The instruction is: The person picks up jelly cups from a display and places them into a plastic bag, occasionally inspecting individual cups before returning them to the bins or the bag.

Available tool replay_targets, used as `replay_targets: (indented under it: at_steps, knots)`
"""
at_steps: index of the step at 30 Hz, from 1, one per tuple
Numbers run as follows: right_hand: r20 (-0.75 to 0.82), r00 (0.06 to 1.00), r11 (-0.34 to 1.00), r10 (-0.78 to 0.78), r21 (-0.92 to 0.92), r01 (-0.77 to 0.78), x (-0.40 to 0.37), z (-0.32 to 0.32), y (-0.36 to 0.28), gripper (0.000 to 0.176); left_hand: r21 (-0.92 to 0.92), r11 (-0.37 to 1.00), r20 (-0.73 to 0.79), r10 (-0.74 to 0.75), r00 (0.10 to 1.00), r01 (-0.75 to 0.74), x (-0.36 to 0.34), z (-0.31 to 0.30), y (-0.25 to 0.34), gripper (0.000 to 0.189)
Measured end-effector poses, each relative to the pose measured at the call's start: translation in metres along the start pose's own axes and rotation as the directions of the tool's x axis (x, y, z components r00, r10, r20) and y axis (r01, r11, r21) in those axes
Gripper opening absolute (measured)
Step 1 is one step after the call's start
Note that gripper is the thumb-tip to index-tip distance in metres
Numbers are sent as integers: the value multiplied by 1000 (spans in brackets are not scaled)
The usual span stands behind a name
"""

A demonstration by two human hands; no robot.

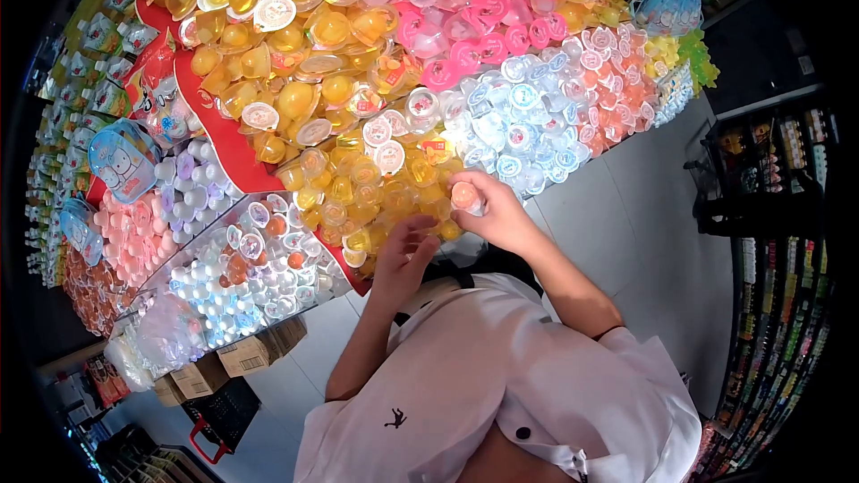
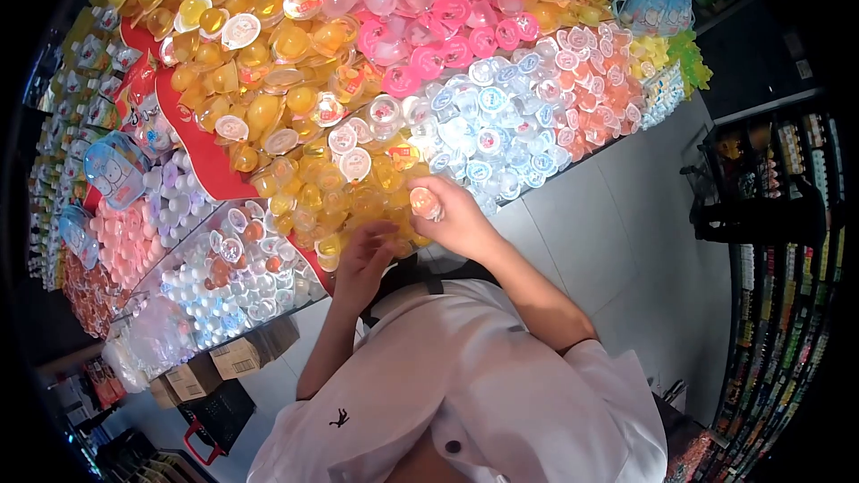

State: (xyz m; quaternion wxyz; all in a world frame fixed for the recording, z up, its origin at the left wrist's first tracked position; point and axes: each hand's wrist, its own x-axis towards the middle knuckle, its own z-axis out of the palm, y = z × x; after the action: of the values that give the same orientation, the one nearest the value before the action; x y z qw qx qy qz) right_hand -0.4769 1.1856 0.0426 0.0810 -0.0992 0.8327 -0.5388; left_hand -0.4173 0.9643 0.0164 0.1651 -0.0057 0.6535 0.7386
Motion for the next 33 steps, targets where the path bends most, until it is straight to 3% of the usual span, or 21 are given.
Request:
replay_targets:
  at_steps: [1,4,5,12,17,20,23,25,30,33]
  knots:
    - [52,998,985,45,165,-53,-8,-5,-1,57,32,999,9,6,1000,-6,2,5,3,35]
    - [126,990,958,65,269,-97,-27,-28,-7,62,66,997,26,29,999,-31,8,27,14,37]
    - [174,977,947,122,274,-167,-33,-36,-6,61,36,998,26,43,999,-44,11,37,16,37]
    - [165,978,971,127,181,-157,-71,-108,15,66,109,994,146,-1,989,-15,31,113,10,38]
    - [159,984,967,84,226,-119,-97,-162,40,57,126,991,95,24,995,-36,45,188,13,29]
    - [103,983,958,-151,261,119,-107,-197,54,51,161,987,7,0,1000,-1,50,227,11,27]
    - [90,990,837,-106,546,40,-118,-214,73,42,10,1000,3,-5,1000,5,53,256,7,28]
    - [112,991,821,-72,571,-5,-121,-226,86,38,-103,994,38,-26,999,30,53,269,4,28]
    - [79,997,795,-23,606,-30,-114,-238,95,27,-126,991,40,-46,998,51,61,284,1,28]
    - [19,998,884,-65,466,49,-105,-245,89,24,-128,991,79,-26,997,36,73,280,6,27]
